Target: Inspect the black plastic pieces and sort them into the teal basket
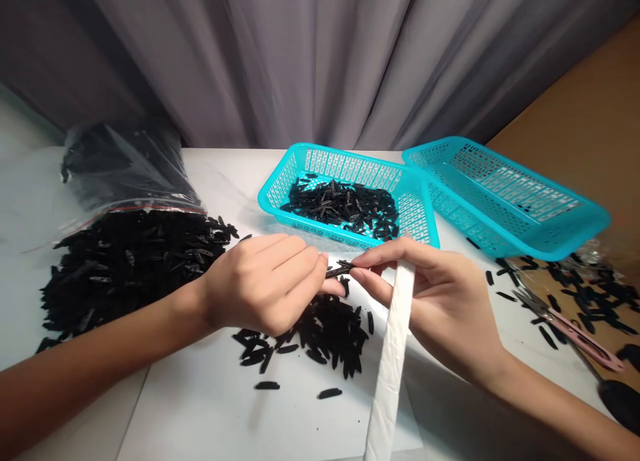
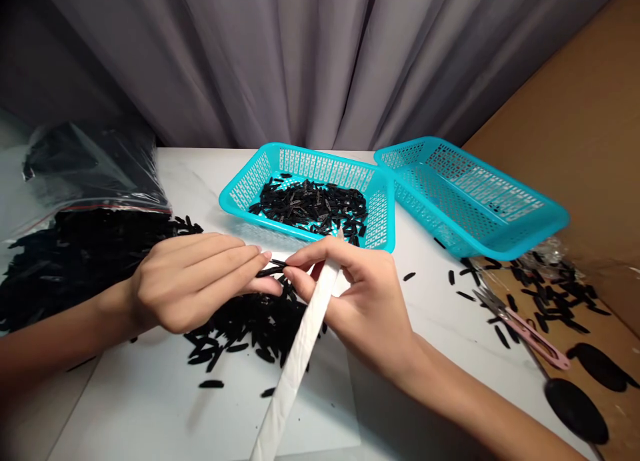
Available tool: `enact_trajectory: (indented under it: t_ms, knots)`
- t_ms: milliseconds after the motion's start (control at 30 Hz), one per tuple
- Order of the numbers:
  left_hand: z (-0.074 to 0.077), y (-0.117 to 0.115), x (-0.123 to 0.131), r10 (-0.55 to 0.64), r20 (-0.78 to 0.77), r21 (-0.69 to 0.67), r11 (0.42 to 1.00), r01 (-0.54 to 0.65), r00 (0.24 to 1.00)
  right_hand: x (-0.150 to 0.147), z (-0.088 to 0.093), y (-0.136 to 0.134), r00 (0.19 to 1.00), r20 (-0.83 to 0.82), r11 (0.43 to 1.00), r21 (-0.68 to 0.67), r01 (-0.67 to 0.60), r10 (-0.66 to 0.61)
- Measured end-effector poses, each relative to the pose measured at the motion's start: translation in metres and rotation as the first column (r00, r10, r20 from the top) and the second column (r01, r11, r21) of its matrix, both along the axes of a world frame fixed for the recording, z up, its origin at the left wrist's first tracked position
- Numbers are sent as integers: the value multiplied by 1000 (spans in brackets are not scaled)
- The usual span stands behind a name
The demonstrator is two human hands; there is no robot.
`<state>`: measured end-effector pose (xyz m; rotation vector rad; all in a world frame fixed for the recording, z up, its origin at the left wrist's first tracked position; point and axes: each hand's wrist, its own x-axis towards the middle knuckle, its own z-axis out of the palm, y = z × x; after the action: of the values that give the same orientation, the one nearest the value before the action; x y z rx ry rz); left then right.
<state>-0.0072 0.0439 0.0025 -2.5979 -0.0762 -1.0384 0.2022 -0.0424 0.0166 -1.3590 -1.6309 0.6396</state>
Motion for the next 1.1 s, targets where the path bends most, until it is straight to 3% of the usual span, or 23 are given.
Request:
enact_trajectory:
  t_ms: [233, 433, 533, 633, 700, 833, 933, 1000, 1100]
  knots:
    - [-5, 2, 0, 22, 13, -97, 995, -20, 1000, 2, 0, 2, 999, -41, 998, -54, 33, -35]
    - [-4, 6, 1, 44, -9, -33, 998, -44, 999, 2, 0, 4, 997, -56, 997, -59, 57, -61]
    - [-8, 20, -1, 158, 0, -29, 987, -157, 988, 2, 0, 5, 995, -63, 995, -74, 73, -78]
    - [-16, 40, -3, 369, 53, -101, 927, -362, 928, 1, -1, 6, 992, -102, 990, -127, 59, -72]
    - [-22, 51, -4, 434, 52, -182, 890, -419, 899, 0, -2, 6, 989, -136, 986, -166, 35, -58]
    - [-31, 57, -3, 426, -3, -310, 860, -406, 905, -1, -4, 6, 983, -176, 975, -220, 14, -54]
    - [-28, 50, -1, 445, -53, -405, 809, -427, 894, 0, -4, 7, 978, -203, 968, -250, 5, -57]
    - [-22, 42, 1, 359, -59, -493, 801, -339, 932, 0, -4, 8, 972, -229, 964, -266, -8, -55]
    - [-9, 28, 5, 100, -2, -593, 801, -82, 995, 1, -5, 8, 961, -272, 958, -287, -30, -51]
